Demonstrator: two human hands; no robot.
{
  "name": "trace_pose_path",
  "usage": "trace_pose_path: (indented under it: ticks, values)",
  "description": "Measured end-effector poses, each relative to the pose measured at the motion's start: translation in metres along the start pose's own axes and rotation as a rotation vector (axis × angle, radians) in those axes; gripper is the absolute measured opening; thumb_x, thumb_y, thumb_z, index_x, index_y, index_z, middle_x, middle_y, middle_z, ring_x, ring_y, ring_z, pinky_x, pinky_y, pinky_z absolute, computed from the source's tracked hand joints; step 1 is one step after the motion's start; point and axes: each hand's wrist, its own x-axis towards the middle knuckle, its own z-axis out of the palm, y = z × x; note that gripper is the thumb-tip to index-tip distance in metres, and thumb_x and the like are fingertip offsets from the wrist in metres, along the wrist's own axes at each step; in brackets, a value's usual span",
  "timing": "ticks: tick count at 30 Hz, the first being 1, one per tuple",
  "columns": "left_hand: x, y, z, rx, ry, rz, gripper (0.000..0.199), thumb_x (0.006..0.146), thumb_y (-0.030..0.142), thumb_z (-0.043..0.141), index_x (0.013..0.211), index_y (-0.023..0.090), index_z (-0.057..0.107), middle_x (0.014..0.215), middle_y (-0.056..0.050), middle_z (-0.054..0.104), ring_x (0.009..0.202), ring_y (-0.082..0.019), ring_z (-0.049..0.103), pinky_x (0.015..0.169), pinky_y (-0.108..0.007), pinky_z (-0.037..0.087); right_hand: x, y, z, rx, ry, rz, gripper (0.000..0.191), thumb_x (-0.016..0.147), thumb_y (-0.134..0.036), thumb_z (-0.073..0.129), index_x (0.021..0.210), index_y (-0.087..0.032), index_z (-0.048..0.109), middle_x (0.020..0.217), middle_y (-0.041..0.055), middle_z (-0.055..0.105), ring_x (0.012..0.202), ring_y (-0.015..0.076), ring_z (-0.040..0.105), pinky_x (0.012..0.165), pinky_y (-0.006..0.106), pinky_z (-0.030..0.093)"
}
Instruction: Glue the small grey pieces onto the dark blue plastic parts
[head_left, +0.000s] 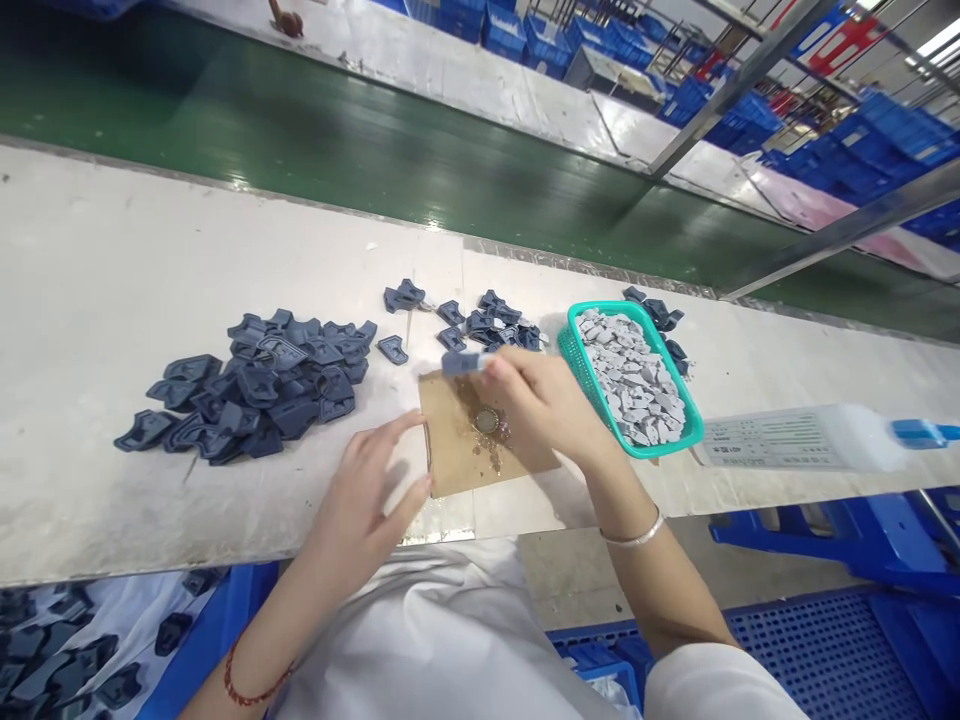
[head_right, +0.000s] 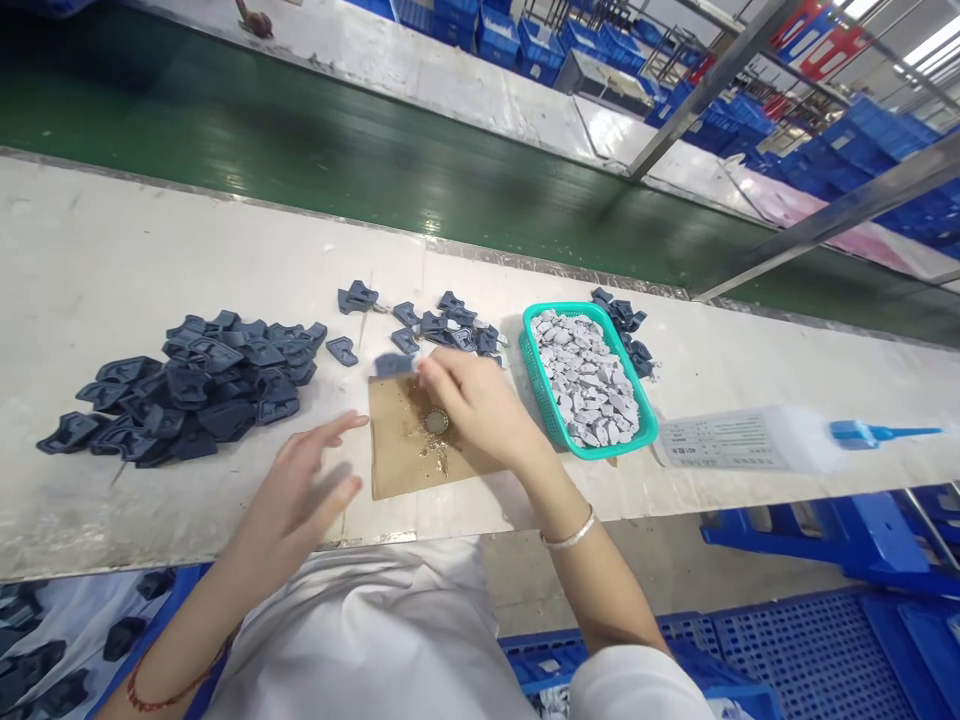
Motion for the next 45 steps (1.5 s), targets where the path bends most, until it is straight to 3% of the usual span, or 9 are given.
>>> trace_pose_path:
  ticks: [3, 8, 12, 17, 23, 32, 39, 42, 45]
  values:
    - [-0.005, -0.001, 0.002, 0.366, -0.121, 0.194, 0.045, 0.099, 0.032, 0.053, 0.142, 0.021, 0.054, 0.153, -0.009, 0.053, 0.129, -0.034, 0.047, 0.107, -0.052, 0.043, 0.02, 0.014, 0.001, -0.172, 0.184, 0.144, 0.041, 0.106, -0.042, 0.039, 0.081, -0.02, 0.063, 0.063, 0.0007, 0.057, 0.059, 0.0173, 0.051, 0.059, 0.029, 0.033]
    - [-0.011, -0.002, -0.004, 0.6, -0.076, 0.307, 0.028, 0.099, 0.028, 0.052, 0.119, 0.018, 0.067, 0.143, -0.009, 0.063, 0.122, -0.037, 0.053, 0.097, -0.053, 0.048, 0.032, 0.024, 0.012, -0.349, 0.182, 0.182, 0.029, 0.102, -0.032, 0.045, 0.099, -0.019, 0.07, 0.083, 0.0079, 0.07, 0.078, 0.0243, 0.063, 0.066, 0.031, 0.039]
    - [-0.002, 0.002, -0.018, 0.589, -0.08, 0.353, 0.024, 0.1, 0.023, 0.047, 0.108, 0.016, 0.068, 0.132, -0.011, 0.069, 0.116, -0.033, 0.057, 0.098, -0.05, 0.05, 0.008, 0.026, 0.001, -0.288, 0.278, 0.171, 0.03, 0.099, -0.033, 0.047, 0.113, -0.017, 0.069, 0.091, 0.0096, 0.072, 0.081, 0.0252, 0.064, 0.073, 0.035, 0.046]
    - [0.041, 0.009, -0.037, 0.668, 0.012, 0.367, 0.038, 0.094, 0.008, 0.041, 0.123, 0.014, 0.066, 0.14, -0.014, 0.064, 0.121, -0.035, 0.057, 0.102, -0.055, 0.048, -0.039, 0.051, -0.046, -0.398, 0.509, 0.24, 0.029, 0.093, -0.025, 0.046, 0.107, -0.021, 0.07, 0.104, 0.0119, 0.07, 0.089, 0.0269, 0.065, 0.08, 0.041, 0.051]
    - [0.101, 0.002, -0.052, 0.762, -0.021, 0.374, 0.054, 0.086, 0.0, 0.033, 0.128, 0.01, 0.066, 0.14, -0.019, 0.063, 0.116, -0.038, 0.058, 0.096, -0.058, 0.048, -0.069, 0.098, -0.085, -0.443, 0.388, 0.383, 0.032, 0.086, -0.025, 0.052, 0.112, -0.019, 0.07, 0.115, 0.0156, 0.069, 0.096, 0.0311, 0.066, 0.084, 0.048, 0.053]
    - [0.122, -0.005, -0.049, 0.855, 0.004, 0.373, 0.03, 0.093, 0.021, 0.043, 0.101, 0.016, 0.072, 0.104, -0.017, 0.073, 0.099, -0.036, 0.059, 0.088, -0.052, 0.048, -0.023, 0.116, -0.086, -0.525, 0.344, 0.303, 0.023, 0.085, -0.024, 0.06, 0.105, -0.018, 0.07, 0.112, 0.0162, 0.071, 0.098, 0.0315, 0.067, 0.09, 0.049, 0.053]
    - [0.075, 0.016, -0.049, 0.383, 0.027, 0.186, 0.029, 0.095, 0.038, 0.052, 0.113, 0.021, 0.067, 0.109, -0.009, 0.072, 0.093, -0.028, 0.066, 0.077, -0.038, 0.052, -0.019, 0.12, -0.086, -0.359, 0.44, 0.382, 0.01, 0.079, -0.029, 0.07, 0.079, -0.019, 0.067, 0.08, 0.0104, 0.073, 0.076, 0.0267, 0.069, 0.078, 0.044, 0.056]
    - [0.052, 0.018, -0.043, 0.099, 0.024, 0.017, 0.03, 0.089, 0.046, 0.06, 0.109, 0.025, 0.069, 0.1, -0.005, 0.073, 0.081, -0.024, 0.066, 0.063, -0.031, 0.049, -0.031, 0.111, -0.083, -0.065, 0.513, 0.374, 0.018, 0.076, -0.032, 0.075, 0.085, -0.017, 0.07, 0.082, 0.0096, 0.074, 0.078, 0.0249, 0.071, 0.08, 0.043, 0.058]
    - [0.035, 0.018, -0.034, -0.111, -0.022, -0.127, 0.034, 0.088, 0.048, 0.064, 0.112, 0.025, 0.068, 0.107, -0.005, 0.074, 0.092, -0.024, 0.068, 0.072, -0.031, 0.053, -0.043, 0.093, -0.077, 0.238, 0.566, 0.371, 0.027, 0.078, -0.033, 0.077, 0.1, -0.018, 0.075, 0.088, 0.0073, 0.075, 0.079, 0.021, 0.07, 0.081, 0.04, 0.059]
